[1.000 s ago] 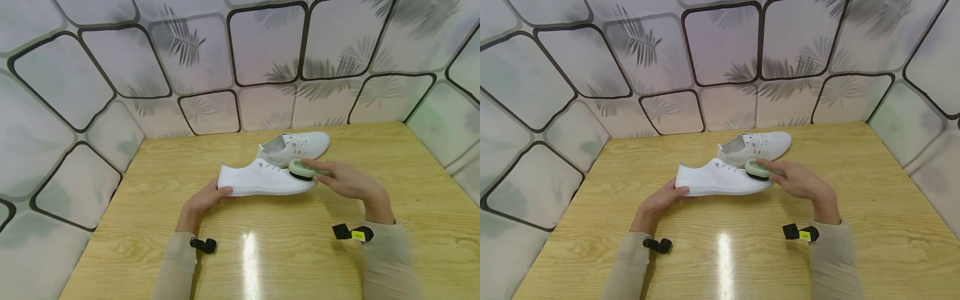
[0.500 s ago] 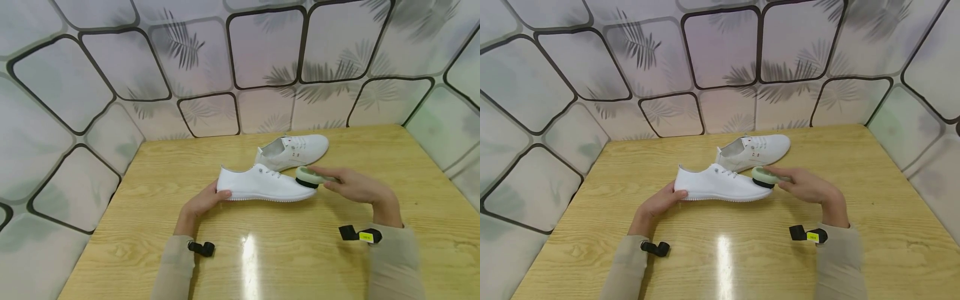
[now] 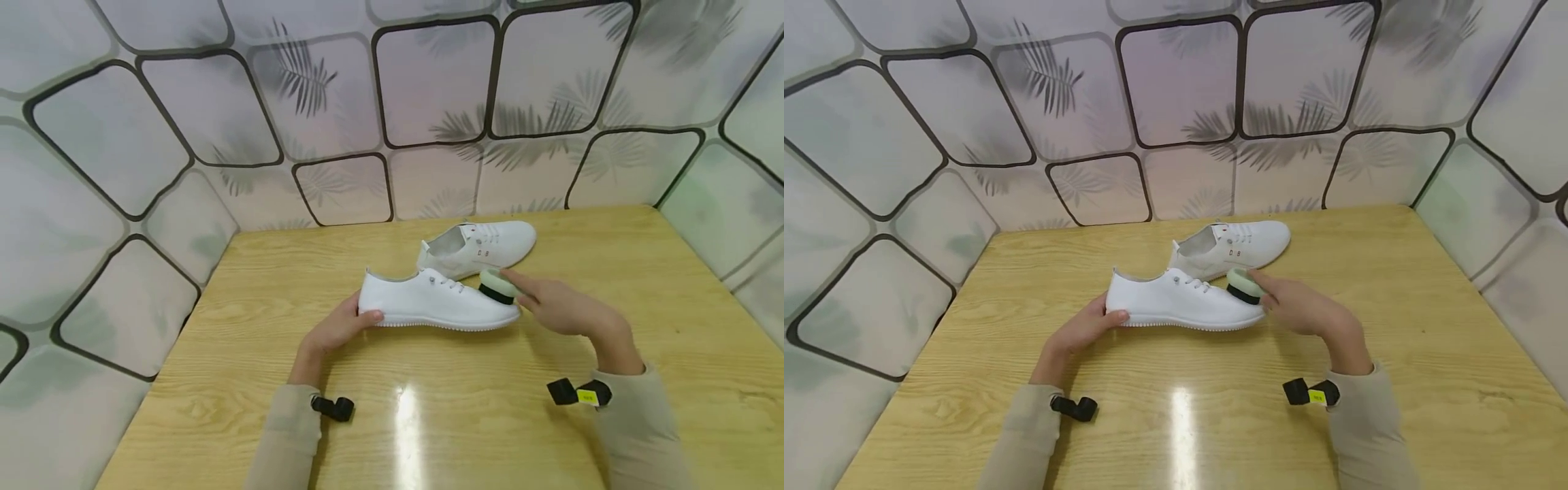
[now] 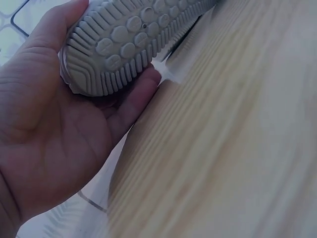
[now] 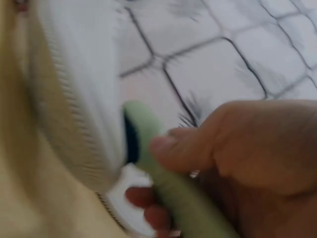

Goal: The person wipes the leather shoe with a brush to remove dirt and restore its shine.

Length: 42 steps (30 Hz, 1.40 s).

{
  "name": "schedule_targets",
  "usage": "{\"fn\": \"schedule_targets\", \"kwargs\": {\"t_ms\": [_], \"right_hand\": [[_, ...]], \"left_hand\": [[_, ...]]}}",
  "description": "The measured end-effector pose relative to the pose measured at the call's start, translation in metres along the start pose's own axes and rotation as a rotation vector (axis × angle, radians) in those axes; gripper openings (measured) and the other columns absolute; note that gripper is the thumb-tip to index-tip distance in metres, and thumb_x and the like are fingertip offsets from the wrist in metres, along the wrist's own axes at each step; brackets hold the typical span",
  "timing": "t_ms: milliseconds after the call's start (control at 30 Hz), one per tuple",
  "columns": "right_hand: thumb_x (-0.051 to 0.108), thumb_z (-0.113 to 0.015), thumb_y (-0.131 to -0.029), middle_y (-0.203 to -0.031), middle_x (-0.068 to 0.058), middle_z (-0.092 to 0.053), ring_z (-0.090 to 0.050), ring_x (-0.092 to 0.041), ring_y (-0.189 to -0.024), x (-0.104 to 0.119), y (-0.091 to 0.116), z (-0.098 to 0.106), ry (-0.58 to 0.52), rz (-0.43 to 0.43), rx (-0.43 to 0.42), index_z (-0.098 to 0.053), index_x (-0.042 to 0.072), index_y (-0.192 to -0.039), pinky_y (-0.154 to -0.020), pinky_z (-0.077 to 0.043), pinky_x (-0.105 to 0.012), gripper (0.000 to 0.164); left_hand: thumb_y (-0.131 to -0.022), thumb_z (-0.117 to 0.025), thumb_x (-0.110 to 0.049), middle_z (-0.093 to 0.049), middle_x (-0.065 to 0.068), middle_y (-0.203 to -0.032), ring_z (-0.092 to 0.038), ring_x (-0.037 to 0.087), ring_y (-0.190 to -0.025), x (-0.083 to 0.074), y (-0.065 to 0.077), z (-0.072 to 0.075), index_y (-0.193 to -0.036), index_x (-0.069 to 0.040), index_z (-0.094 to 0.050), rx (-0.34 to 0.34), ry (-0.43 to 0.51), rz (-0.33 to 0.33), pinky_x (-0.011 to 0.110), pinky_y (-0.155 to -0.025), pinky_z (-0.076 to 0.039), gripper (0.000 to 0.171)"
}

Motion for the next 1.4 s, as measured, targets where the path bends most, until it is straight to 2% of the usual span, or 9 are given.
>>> {"fn": "schedule_targets", "kwargs": {"t_ms": [267, 500, 600, 667, 733, 800, 900, 1100, 1400], "right_hand": [[0.019, -0.046, -0.106, -0.160, -0.020, -0.025, -0.030, -0.042, -0.142, -0.010, 0.020, -0.005, -0.094, 0.055, 0.030, -0.016, 0.006, -0.159, -0.110, -0.031, -0.060, 0.062], [0.022, -0.045, -0.107, -0.152, -0.035, -0.029, -0.036, -0.050, -0.136, -0.016, 0.019, -0.005, -0.038, -0.004, 0.034, -0.015, -0.006, -0.155, -0.107, -0.033, -0.062, 0.064], [0.025, -0.045, -0.107, -0.129, -0.031, -0.055, -0.059, -0.042, -0.111, -0.007, 0.015, -0.004, -0.064, -0.002, 0.064, -0.014, -0.002, -0.157, -0.092, -0.049, -0.050, 0.064], [0.025, -0.047, -0.106, -0.117, -0.024, -0.059, -0.062, -0.032, -0.092, -0.006, 0.017, -0.001, -0.102, -0.009, 0.103, -0.015, 0.000, -0.157, -0.077, -0.051, -0.042, 0.065], [0.022, -0.048, -0.106, -0.117, -0.025, -0.059, -0.061, -0.034, -0.092, -0.008, 0.021, 0.001, -0.092, -0.027, 0.118, -0.017, -0.003, -0.156, -0.077, -0.051, -0.042, 0.064], [0.019, -0.049, -0.106, -0.134, -0.034, -0.050, -0.058, -0.047, -0.109, -0.011, 0.023, 0.001, -0.053, -0.051, 0.106, -0.019, -0.007, -0.154, -0.089, -0.050, -0.052, 0.063], [0.019, -0.048, -0.106, -0.149, -0.037, -0.032, -0.036, -0.053, -0.134, -0.012, 0.021, -0.001, 0.006, -0.054, 0.060, -0.020, -0.010, -0.153, -0.104, -0.035, -0.064, 0.062], [0.024, -0.056, -0.102, -0.147, -0.029, -0.042, -0.048, -0.047, -0.128, -0.007, 0.020, 0.000, -0.031, 0.002, 0.078, -0.029, -0.002, -0.153, -0.100, -0.043, -0.059, 0.063], [0.022, -0.060, -0.100, -0.139, -0.033, -0.049, -0.050, -0.048, -0.125, -0.012, 0.011, -0.006, 0.031, -0.077, 0.024, -0.028, -0.004, -0.152, -0.098, -0.042, -0.061, 0.066]], "left_hand": [[-0.100, -0.061, -0.017, -0.055, 0.013, -0.126, -0.050, 0.021, -0.111, -0.004, -0.007, -0.007, -0.148, -0.006, -0.037, -0.007, -0.020, -0.012, 0.036, -0.100, -0.039, 0.055], [-0.099, -0.060, -0.014, -0.055, 0.012, -0.122, -0.050, 0.021, -0.108, -0.008, -0.009, -0.008, -0.145, -0.003, -0.038, -0.002, -0.028, -0.032, 0.036, -0.097, -0.040, 0.052], [-0.099, -0.061, -0.013, -0.056, 0.013, -0.124, -0.051, 0.021, -0.108, -0.007, -0.009, -0.008, -0.145, -0.004, -0.039, -0.003, -0.024, -0.040, 0.035, -0.098, -0.040, 0.052], [-0.098, -0.062, -0.012, -0.057, 0.012, -0.122, -0.052, 0.020, -0.107, -0.006, -0.009, -0.009, -0.143, -0.003, -0.041, -0.003, -0.024, -0.035, 0.034, -0.097, -0.041, 0.051], [-0.097, -0.063, -0.012, -0.058, 0.013, -0.121, -0.053, 0.020, -0.106, -0.005, -0.010, -0.010, -0.142, -0.002, -0.042, 0.011, -0.013, -0.036, 0.034, -0.096, -0.042, 0.051], [-0.096, -0.065, -0.012, -0.058, 0.013, -0.121, -0.054, 0.020, -0.106, -0.005, -0.011, -0.011, -0.142, -0.003, -0.042, 0.020, -0.009, -0.031, 0.034, -0.095, -0.043, 0.052], [-0.096, -0.067, -0.013, -0.057, 0.012, -0.124, -0.053, 0.020, -0.109, -0.003, -0.011, -0.013, -0.144, -0.004, -0.039, 0.047, 0.004, -0.023, 0.033, -0.098, -0.042, 0.057], [-0.094, -0.070, -0.017, -0.055, 0.010, -0.129, -0.053, 0.020, -0.113, -0.001, -0.010, -0.015, -0.145, -0.006, -0.037, 0.066, -0.050, -0.031, 0.035, -0.099, -0.042, 0.061], [-0.092, -0.072, -0.021, -0.056, 0.005, -0.130, -0.054, 0.018, -0.115, -0.001, -0.008, -0.016, -0.146, -0.012, -0.036, 0.044, -0.127, -0.041, 0.038, -0.103, -0.040, 0.065]]}}
Point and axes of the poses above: each hand's wrist, its own y-axis away from the middle knuckle, its own z-axis out of the back of the hand, x = y × z, the point moved 1 cm from there along -y, towards the middle knuckle
